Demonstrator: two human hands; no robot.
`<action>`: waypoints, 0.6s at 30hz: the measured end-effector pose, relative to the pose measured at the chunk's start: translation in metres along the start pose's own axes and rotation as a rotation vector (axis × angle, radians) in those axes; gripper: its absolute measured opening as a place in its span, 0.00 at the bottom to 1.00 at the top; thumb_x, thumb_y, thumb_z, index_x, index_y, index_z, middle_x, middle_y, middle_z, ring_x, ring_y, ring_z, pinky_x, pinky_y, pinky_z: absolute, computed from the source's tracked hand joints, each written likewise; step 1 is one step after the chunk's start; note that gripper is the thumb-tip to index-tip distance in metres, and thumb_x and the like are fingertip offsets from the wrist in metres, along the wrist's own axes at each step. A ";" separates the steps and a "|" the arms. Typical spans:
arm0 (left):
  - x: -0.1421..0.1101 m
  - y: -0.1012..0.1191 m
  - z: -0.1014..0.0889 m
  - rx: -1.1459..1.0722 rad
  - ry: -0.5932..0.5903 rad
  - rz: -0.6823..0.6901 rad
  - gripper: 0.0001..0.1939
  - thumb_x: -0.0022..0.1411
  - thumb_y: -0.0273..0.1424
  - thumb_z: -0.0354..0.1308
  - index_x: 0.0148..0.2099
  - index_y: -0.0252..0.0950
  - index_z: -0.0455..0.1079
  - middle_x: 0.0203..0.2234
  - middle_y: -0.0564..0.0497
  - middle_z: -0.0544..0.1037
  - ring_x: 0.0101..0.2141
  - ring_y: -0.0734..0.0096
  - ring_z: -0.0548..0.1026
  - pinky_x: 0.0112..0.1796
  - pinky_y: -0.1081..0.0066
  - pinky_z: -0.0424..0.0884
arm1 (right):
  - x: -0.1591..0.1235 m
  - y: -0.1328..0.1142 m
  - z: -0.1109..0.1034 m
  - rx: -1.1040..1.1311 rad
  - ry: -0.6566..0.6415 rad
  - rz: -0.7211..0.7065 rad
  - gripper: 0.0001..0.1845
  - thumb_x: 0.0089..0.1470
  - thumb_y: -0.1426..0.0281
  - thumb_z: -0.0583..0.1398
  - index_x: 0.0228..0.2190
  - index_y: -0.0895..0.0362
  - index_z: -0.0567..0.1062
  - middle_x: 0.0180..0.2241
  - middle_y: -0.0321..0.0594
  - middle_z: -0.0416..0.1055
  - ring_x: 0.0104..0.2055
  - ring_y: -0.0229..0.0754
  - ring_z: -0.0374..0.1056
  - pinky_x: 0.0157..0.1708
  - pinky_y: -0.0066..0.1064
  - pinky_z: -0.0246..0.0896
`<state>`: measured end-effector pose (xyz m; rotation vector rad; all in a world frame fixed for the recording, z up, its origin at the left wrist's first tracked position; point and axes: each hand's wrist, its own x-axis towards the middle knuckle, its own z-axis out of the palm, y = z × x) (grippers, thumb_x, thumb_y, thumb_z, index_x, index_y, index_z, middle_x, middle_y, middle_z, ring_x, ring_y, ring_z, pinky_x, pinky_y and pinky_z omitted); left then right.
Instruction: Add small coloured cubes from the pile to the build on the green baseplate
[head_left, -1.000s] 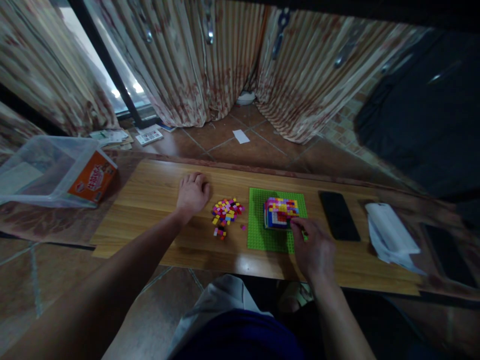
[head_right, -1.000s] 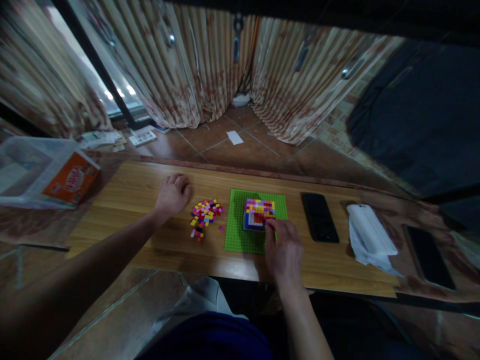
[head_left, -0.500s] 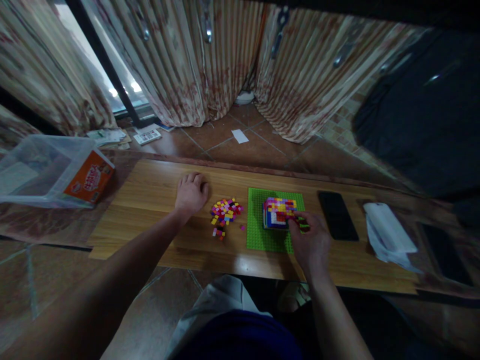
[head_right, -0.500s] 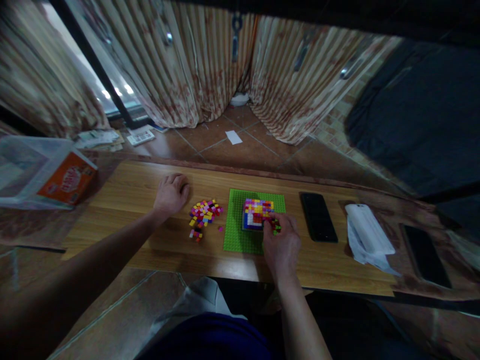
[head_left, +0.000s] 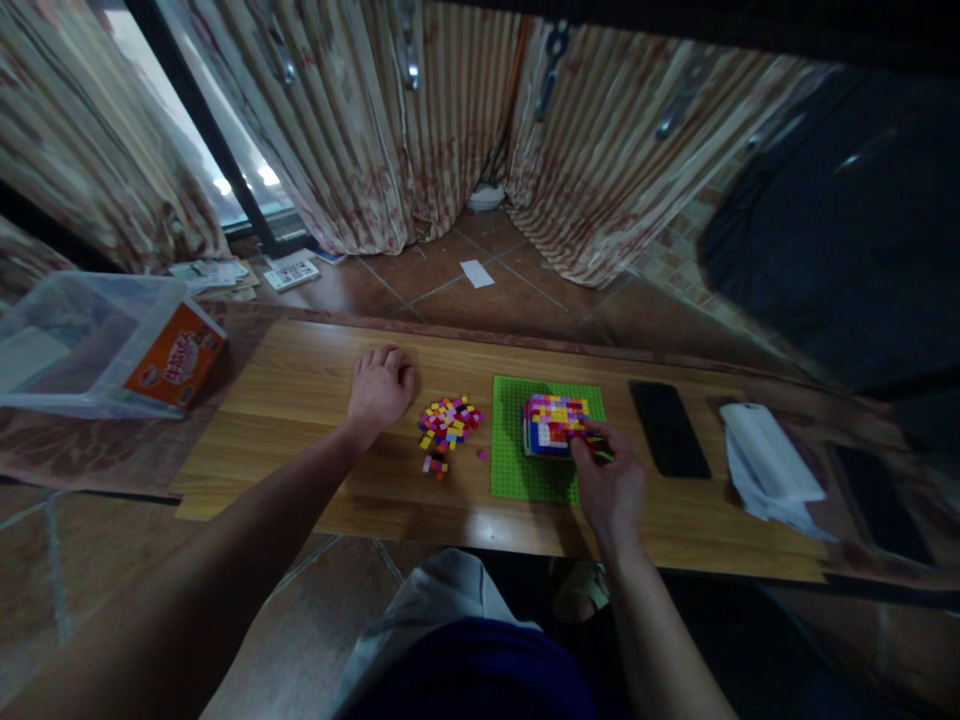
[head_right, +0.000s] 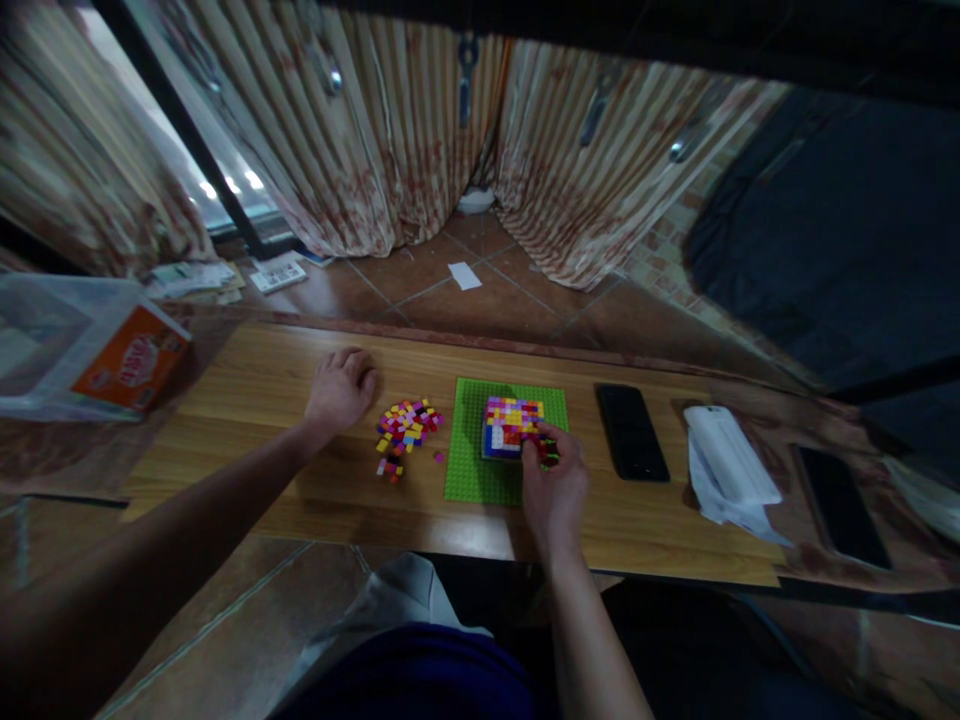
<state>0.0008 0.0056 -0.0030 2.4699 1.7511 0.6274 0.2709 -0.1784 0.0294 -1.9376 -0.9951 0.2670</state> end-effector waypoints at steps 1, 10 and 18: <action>0.000 0.000 0.000 0.004 0.001 0.000 0.17 0.64 0.35 0.48 0.51 0.34 0.67 0.51 0.41 0.71 0.51 0.51 0.67 0.53 0.54 0.61 | -0.001 0.001 -0.001 0.005 -0.016 -0.009 0.19 0.51 0.61 0.58 0.42 0.59 0.76 0.41 0.48 0.74 0.38 0.42 0.70 0.40 0.37 0.65; -0.001 0.002 -0.003 -0.015 -0.019 -0.014 0.17 0.63 0.34 0.48 0.52 0.35 0.67 0.52 0.41 0.71 0.52 0.51 0.66 0.53 0.53 0.60 | -0.031 -0.016 -0.008 -0.121 0.055 -0.386 0.12 0.58 0.66 0.57 0.40 0.57 0.76 0.39 0.45 0.74 0.43 0.43 0.69 0.44 0.39 0.66; -0.002 0.002 -0.002 -0.009 -0.016 -0.013 0.16 0.64 0.33 0.48 0.51 0.35 0.67 0.52 0.41 0.71 0.52 0.52 0.66 0.53 0.54 0.60 | -0.066 -0.037 0.046 -0.195 -0.299 -0.457 0.16 0.63 0.67 0.51 0.40 0.58 0.76 0.36 0.44 0.75 0.39 0.42 0.69 0.40 0.34 0.65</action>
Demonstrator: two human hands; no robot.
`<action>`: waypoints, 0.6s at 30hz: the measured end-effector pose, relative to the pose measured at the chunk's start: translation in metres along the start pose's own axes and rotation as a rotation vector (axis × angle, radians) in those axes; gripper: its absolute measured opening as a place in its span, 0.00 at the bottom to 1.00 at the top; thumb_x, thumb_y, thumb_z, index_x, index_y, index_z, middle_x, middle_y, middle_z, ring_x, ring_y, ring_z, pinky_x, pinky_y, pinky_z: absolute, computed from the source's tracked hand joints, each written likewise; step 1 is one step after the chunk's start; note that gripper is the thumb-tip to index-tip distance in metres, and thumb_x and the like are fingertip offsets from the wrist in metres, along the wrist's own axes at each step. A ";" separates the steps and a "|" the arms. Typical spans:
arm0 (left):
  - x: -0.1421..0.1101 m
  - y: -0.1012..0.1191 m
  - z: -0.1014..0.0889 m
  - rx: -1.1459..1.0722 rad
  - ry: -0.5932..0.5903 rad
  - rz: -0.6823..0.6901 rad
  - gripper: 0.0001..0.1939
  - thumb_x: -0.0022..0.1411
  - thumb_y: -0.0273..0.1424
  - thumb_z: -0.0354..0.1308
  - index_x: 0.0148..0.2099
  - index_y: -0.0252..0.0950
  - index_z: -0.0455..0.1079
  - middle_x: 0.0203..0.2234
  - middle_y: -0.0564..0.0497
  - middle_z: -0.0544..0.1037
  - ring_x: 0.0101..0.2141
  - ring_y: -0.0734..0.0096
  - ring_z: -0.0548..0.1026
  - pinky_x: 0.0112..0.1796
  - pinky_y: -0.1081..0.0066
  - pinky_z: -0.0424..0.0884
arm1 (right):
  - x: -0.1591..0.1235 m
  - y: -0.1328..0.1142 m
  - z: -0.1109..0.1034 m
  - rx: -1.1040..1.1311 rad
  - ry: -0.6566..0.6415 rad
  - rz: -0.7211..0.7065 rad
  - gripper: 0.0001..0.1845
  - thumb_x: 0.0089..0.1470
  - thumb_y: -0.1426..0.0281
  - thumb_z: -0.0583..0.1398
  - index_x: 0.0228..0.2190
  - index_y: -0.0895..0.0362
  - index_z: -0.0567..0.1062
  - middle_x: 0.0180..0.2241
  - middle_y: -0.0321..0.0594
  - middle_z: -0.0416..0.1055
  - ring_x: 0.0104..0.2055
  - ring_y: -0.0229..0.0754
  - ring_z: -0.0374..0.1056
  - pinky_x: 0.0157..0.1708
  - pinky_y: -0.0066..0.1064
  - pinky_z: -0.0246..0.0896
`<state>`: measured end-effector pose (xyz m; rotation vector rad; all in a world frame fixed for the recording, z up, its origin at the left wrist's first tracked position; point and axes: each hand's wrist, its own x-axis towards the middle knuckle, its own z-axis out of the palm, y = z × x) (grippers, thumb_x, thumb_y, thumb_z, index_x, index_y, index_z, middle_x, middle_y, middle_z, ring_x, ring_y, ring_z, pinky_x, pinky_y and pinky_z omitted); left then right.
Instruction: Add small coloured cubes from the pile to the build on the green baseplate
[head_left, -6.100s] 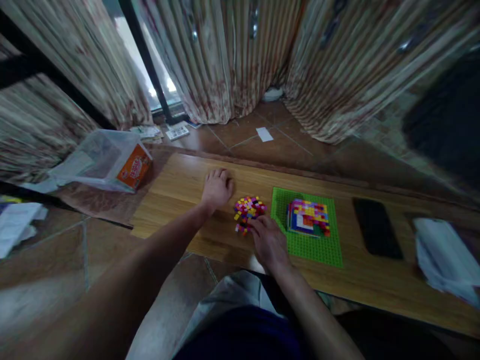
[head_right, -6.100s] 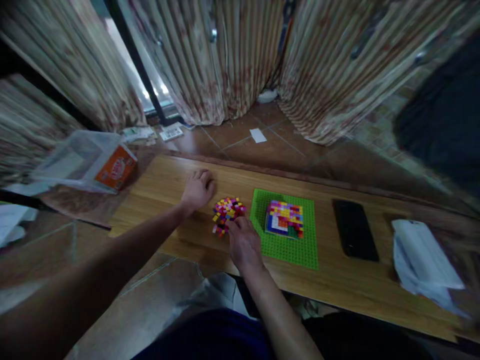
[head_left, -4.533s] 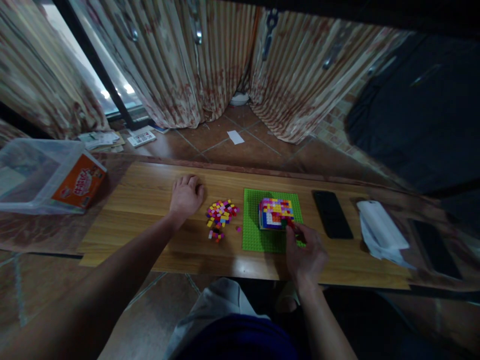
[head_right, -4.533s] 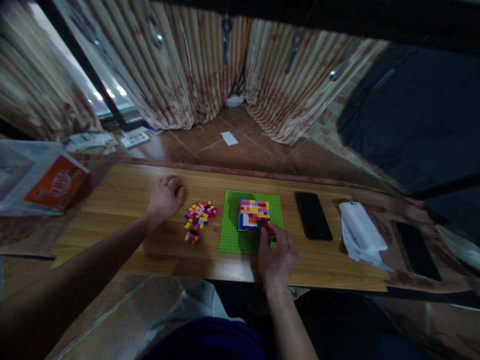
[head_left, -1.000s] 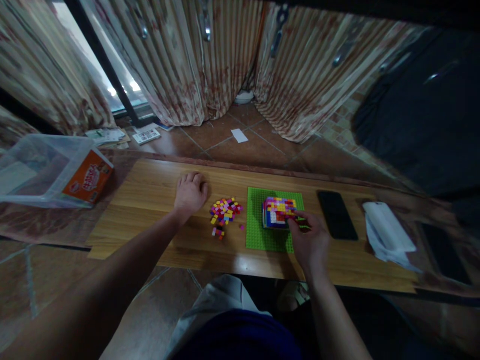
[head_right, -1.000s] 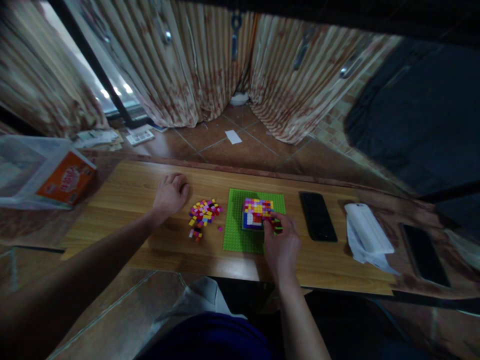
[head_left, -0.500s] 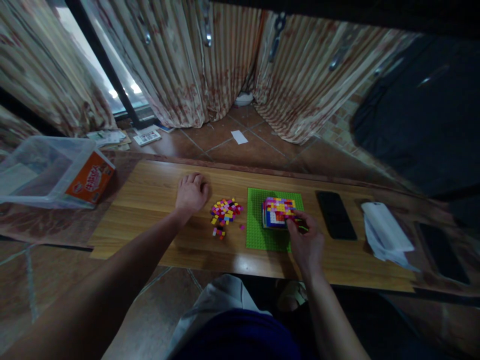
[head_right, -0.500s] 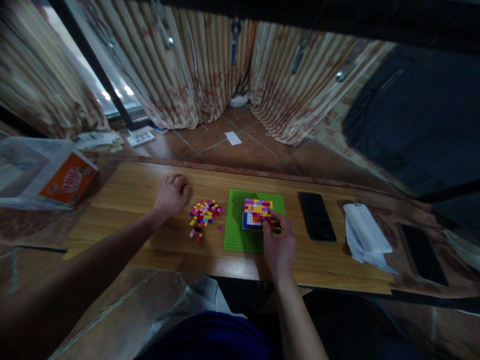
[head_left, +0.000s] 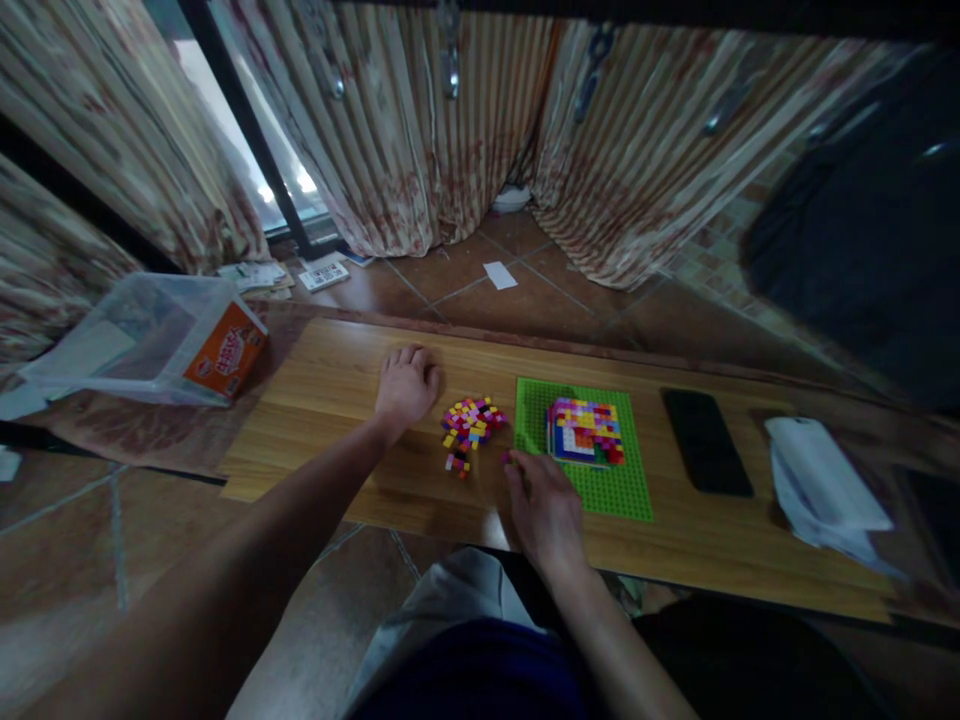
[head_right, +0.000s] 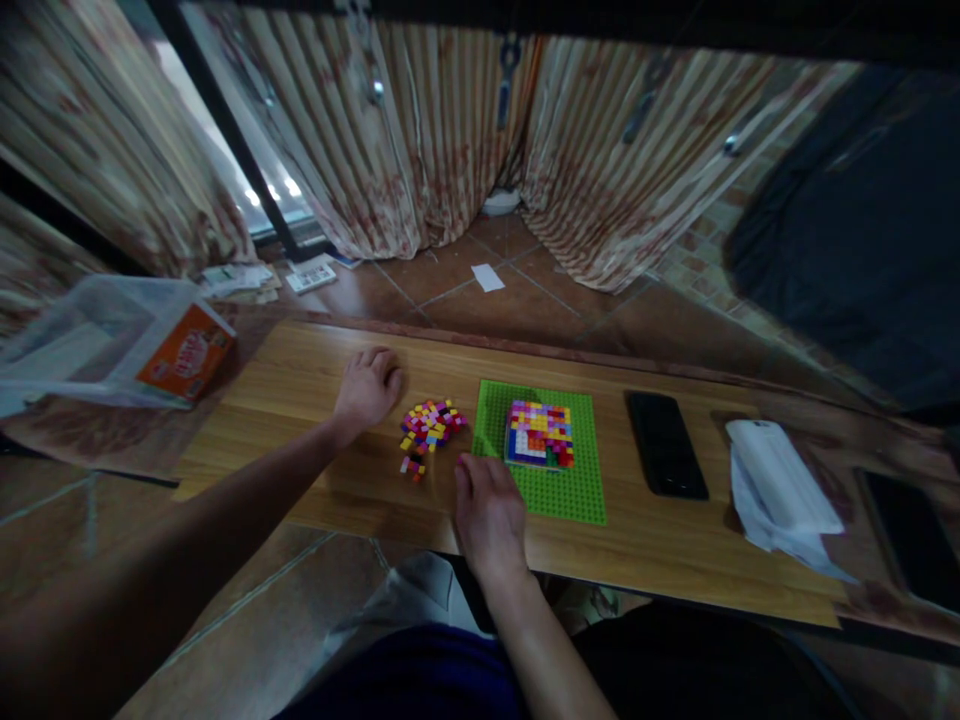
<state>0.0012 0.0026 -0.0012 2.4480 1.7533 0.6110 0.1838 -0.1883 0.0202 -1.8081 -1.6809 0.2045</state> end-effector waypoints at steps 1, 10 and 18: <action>0.000 0.000 0.000 0.000 0.004 0.004 0.16 0.64 0.33 0.48 0.52 0.35 0.67 0.52 0.41 0.71 0.52 0.52 0.66 0.53 0.54 0.60 | 0.002 -0.001 0.006 -0.033 -0.010 0.013 0.16 0.63 0.66 0.50 0.40 0.58 0.77 0.36 0.45 0.75 0.39 0.42 0.69 0.40 0.34 0.64; 0.000 -0.001 0.001 0.016 0.008 0.003 0.17 0.64 0.34 0.49 0.52 0.34 0.67 0.53 0.41 0.70 0.52 0.52 0.66 0.53 0.54 0.60 | 0.015 0.002 0.021 -0.256 -0.079 0.015 0.14 0.62 0.67 0.51 0.34 0.56 0.76 0.34 0.43 0.72 0.35 0.43 0.67 0.32 0.33 0.58; 0.001 0.000 0.000 -0.011 -0.003 -0.007 0.17 0.63 0.33 0.49 0.53 0.34 0.67 0.52 0.40 0.70 0.52 0.51 0.66 0.53 0.53 0.60 | 0.005 -0.001 0.020 -0.254 -0.150 -0.067 0.14 0.60 0.75 0.50 0.32 0.55 0.74 0.32 0.44 0.71 0.36 0.45 0.66 0.32 0.35 0.59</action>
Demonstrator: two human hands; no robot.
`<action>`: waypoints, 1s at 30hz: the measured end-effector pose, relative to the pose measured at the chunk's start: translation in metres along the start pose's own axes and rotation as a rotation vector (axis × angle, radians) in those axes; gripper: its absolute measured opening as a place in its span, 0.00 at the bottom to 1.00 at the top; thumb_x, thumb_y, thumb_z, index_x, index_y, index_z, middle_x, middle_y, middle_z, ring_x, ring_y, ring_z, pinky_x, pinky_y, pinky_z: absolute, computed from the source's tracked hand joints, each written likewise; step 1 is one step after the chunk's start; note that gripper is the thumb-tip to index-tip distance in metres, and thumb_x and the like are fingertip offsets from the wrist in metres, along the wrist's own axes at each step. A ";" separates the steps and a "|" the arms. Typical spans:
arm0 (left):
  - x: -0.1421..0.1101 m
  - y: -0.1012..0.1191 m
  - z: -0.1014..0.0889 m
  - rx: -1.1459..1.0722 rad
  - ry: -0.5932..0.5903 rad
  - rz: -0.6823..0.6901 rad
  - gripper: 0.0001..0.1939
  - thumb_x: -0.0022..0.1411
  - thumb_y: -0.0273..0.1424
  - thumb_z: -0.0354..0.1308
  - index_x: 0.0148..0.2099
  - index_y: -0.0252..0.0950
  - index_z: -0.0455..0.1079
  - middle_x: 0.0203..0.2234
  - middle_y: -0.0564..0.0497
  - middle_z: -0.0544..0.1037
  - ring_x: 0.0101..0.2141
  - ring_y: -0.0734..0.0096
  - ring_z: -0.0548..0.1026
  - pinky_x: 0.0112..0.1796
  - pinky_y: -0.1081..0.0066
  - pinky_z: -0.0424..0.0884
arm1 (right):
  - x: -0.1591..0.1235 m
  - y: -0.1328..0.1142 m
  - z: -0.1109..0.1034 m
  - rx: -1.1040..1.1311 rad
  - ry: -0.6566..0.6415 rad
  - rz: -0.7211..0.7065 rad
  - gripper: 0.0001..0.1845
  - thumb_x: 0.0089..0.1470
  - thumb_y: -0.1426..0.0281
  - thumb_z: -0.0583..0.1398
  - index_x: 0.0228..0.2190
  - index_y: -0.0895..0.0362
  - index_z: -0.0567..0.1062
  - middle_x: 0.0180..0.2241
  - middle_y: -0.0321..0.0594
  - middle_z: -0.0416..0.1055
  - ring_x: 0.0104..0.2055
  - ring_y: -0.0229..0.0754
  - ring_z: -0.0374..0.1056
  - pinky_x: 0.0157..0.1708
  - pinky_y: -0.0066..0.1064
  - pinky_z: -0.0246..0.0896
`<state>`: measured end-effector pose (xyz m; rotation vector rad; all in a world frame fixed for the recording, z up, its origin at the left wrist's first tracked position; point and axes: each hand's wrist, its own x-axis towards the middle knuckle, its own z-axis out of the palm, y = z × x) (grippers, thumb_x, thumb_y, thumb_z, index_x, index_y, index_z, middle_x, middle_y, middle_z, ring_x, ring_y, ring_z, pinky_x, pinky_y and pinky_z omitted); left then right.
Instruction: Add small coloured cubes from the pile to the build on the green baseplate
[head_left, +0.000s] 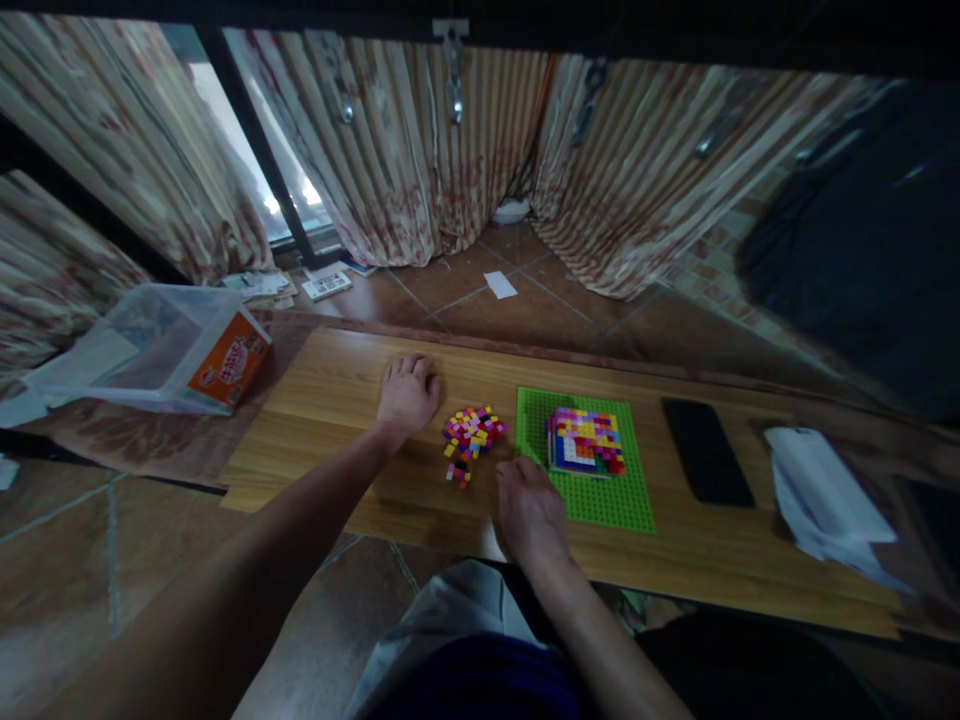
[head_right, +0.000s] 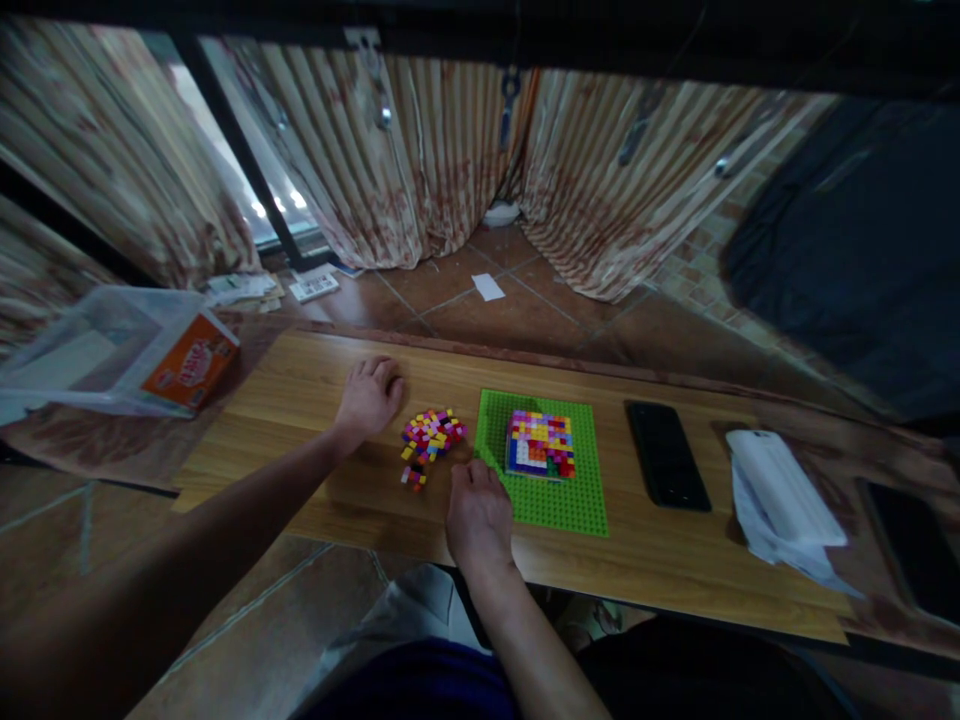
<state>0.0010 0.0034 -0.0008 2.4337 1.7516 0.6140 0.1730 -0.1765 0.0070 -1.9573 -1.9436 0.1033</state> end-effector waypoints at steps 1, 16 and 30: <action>0.000 0.000 0.000 0.001 0.002 0.000 0.17 0.63 0.33 0.49 0.53 0.35 0.67 0.52 0.40 0.71 0.52 0.51 0.66 0.53 0.53 0.60 | -0.002 0.000 0.000 -0.003 0.001 -0.005 0.14 0.60 0.75 0.50 0.33 0.55 0.75 0.33 0.44 0.71 0.36 0.45 0.66 0.33 0.35 0.60; 0.001 -0.002 0.001 0.021 0.026 0.021 0.16 0.63 0.33 0.49 0.51 0.35 0.67 0.52 0.41 0.71 0.51 0.51 0.67 0.53 0.54 0.61 | -0.018 0.021 -0.027 0.304 0.170 0.116 0.16 0.63 0.69 0.50 0.38 0.55 0.77 0.35 0.43 0.72 0.36 0.41 0.69 0.37 0.34 0.66; 0.001 -0.002 0.001 0.016 0.028 0.022 0.16 0.63 0.33 0.49 0.51 0.35 0.68 0.51 0.41 0.71 0.51 0.52 0.67 0.53 0.54 0.61 | -0.008 0.086 -0.062 0.148 0.430 0.178 0.13 0.60 0.64 0.55 0.37 0.58 0.78 0.36 0.45 0.77 0.39 0.44 0.71 0.40 0.38 0.67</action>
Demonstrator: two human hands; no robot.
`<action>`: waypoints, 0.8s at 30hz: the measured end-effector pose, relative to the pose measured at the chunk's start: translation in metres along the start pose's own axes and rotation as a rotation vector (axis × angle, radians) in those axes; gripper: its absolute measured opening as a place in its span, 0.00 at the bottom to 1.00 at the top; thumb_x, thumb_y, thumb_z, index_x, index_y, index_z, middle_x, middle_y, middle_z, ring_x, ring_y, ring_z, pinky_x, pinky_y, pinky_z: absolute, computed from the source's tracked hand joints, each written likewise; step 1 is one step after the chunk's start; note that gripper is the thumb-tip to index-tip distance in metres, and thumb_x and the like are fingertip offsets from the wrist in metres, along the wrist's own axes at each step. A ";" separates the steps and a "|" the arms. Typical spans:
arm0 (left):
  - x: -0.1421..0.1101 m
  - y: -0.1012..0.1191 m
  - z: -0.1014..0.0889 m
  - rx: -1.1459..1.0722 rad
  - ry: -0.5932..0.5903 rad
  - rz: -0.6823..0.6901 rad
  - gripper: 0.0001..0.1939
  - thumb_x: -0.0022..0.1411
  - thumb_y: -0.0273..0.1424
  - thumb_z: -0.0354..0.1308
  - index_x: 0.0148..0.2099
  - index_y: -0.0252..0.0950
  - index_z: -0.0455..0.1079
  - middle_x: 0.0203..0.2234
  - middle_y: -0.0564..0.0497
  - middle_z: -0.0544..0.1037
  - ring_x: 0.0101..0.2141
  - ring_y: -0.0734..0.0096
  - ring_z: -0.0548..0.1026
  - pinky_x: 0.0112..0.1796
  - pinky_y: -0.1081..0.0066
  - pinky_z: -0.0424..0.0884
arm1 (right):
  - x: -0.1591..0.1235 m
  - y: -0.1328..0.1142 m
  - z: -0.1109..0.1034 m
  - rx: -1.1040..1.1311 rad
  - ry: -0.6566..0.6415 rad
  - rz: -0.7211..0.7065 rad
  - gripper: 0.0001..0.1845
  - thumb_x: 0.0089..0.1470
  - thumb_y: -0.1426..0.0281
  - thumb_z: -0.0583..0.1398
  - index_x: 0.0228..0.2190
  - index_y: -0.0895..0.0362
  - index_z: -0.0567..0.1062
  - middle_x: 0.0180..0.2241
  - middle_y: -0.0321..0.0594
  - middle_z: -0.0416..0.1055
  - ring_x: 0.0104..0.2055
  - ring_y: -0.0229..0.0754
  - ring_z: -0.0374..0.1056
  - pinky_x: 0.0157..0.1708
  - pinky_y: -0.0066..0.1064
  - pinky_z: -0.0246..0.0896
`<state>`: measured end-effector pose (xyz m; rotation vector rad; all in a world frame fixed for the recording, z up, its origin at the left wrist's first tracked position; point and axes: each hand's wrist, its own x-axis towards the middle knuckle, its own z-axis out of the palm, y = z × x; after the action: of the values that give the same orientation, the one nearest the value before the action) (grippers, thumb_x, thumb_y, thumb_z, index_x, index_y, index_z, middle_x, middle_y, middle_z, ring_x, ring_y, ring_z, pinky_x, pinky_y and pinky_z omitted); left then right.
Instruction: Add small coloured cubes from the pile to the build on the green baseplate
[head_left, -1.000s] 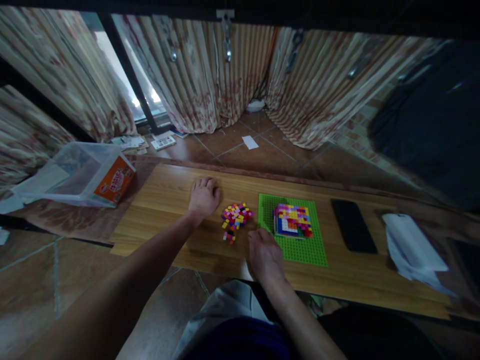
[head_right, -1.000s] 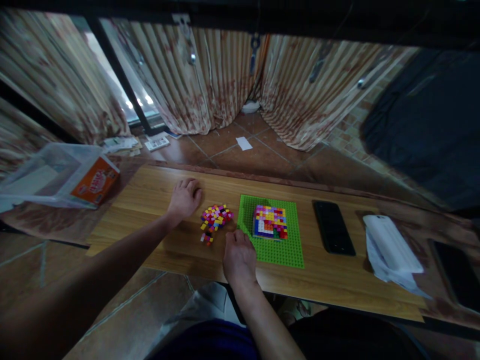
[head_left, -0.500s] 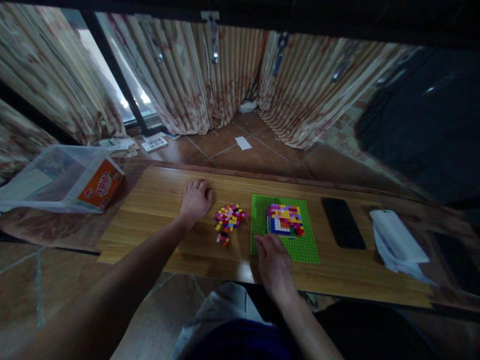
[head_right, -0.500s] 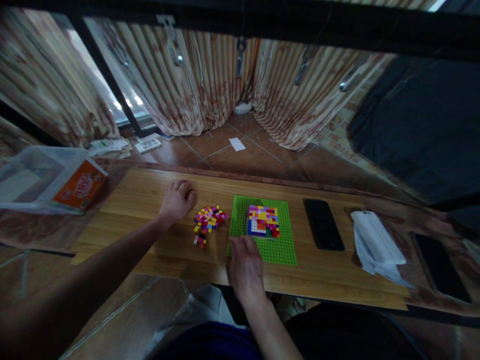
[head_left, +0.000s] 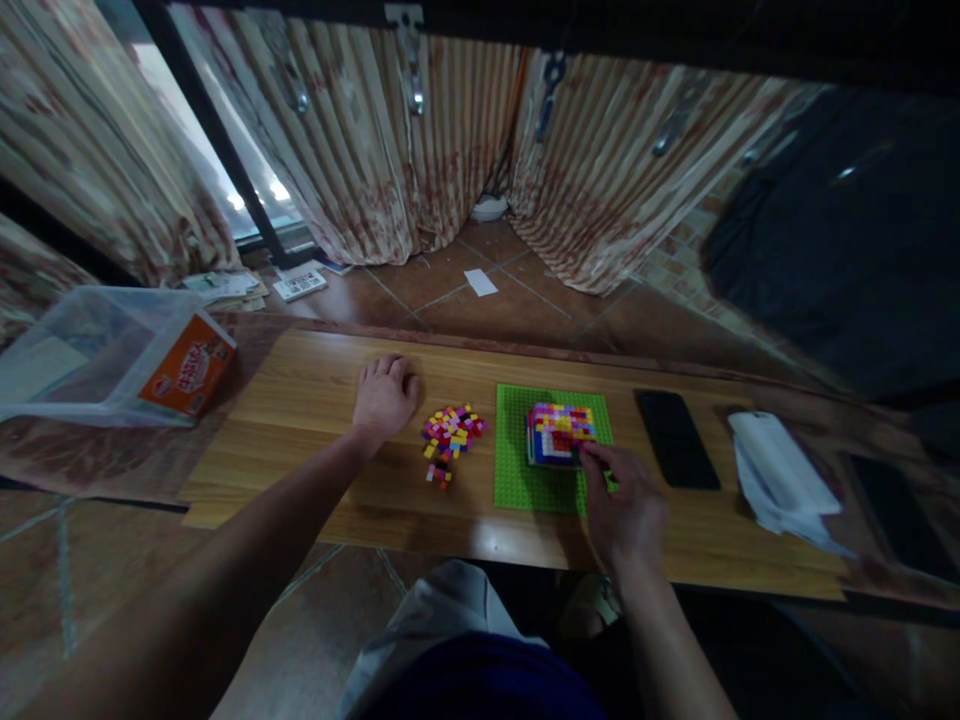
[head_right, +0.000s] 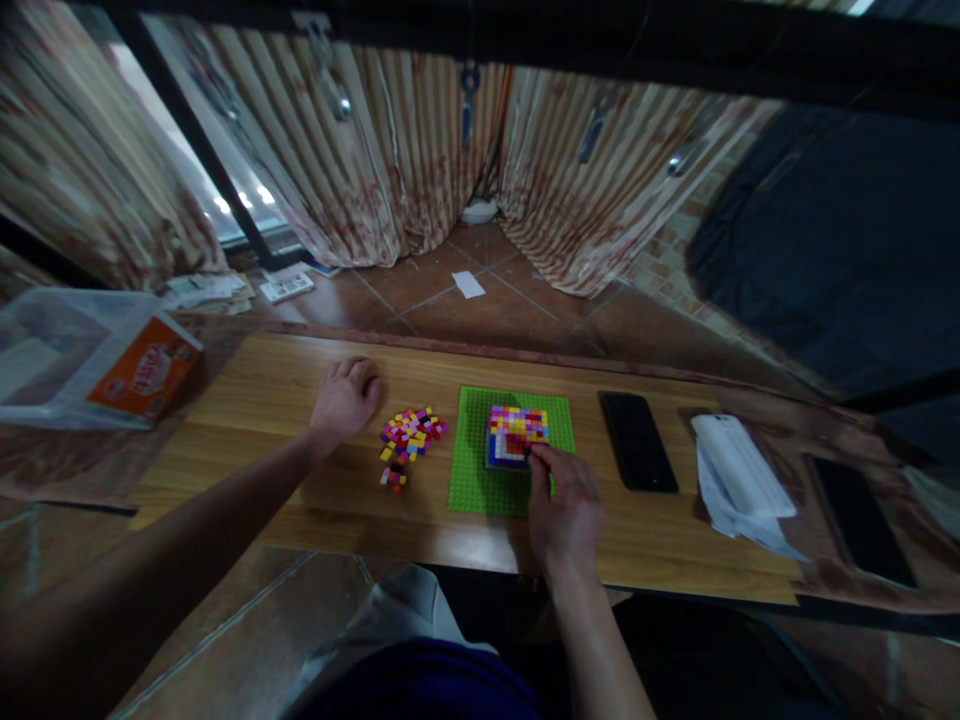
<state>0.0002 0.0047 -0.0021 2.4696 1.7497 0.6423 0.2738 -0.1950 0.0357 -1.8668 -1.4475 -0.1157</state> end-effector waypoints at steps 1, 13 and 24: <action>0.000 0.000 0.000 0.000 -0.001 0.000 0.16 0.63 0.33 0.49 0.51 0.35 0.67 0.51 0.41 0.71 0.51 0.52 0.67 0.53 0.54 0.61 | 0.001 0.001 0.001 -0.013 0.003 -0.011 0.14 0.60 0.65 0.55 0.37 0.58 0.78 0.36 0.45 0.77 0.39 0.44 0.71 0.40 0.38 0.67; 0.000 0.000 -0.001 0.015 -0.019 -0.004 0.16 0.63 0.34 0.49 0.51 0.34 0.67 0.52 0.41 0.71 0.52 0.51 0.66 0.53 0.54 0.61 | -0.001 0.004 0.014 -0.041 0.091 -0.064 0.10 0.58 0.66 0.59 0.35 0.55 0.79 0.39 0.44 0.74 0.44 0.44 0.66 0.44 0.40 0.63; 0.001 0.001 0.000 0.034 -0.002 -0.004 0.18 0.63 0.34 0.49 0.52 0.32 0.68 0.52 0.41 0.71 0.51 0.51 0.67 0.53 0.56 0.62 | 0.001 -0.006 0.022 0.099 0.151 0.221 0.10 0.52 0.64 0.61 0.32 0.57 0.78 0.38 0.46 0.72 0.45 0.46 0.66 0.47 0.43 0.61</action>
<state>0.0011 0.0049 -0.0015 2.4873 1.7798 0.6148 0.2612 -0.1806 0.0231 -1.8805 -1.1179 -0.0742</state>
